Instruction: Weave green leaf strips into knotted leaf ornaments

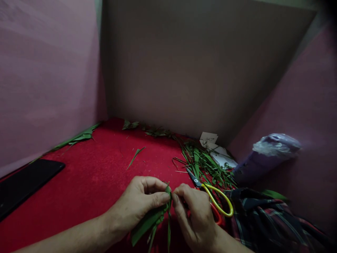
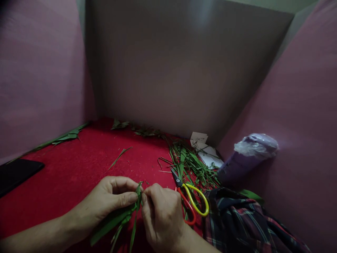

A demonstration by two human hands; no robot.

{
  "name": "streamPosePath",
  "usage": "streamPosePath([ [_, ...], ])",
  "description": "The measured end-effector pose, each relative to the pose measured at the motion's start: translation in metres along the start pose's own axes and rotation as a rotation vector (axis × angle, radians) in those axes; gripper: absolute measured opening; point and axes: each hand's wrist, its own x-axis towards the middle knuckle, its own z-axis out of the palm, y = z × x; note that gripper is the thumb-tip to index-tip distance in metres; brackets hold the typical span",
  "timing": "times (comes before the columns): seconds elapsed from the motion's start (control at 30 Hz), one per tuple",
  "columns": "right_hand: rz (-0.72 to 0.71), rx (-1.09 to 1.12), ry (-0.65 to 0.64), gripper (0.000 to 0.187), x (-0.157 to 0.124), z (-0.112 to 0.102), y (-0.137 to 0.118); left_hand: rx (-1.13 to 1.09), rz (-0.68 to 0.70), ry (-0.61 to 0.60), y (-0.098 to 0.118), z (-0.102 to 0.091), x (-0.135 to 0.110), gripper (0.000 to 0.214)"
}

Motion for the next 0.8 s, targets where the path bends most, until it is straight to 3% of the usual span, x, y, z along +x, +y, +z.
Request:
streamPosePath([
  [0.27,-0.063,0.055,-0.042,0.015,0.0032,-0.0005,-0.0006,0.07,0.031,0.041,-0.0001,0.002,-0.0002,0.028],
  [0.43,0.033,0.084,-0.02,0.015,0.0026,0.0001,-0.002,0.099,0.044,0.062,0.0017,0.0024,-0.0002,0.027],
  [0.8,0.007,0.137,-0.021,0.012,0.0024,-0.0022,-0.0008,0.126,0.079,0.071,0.0014,-0.0003,0.0012,0.026],
])
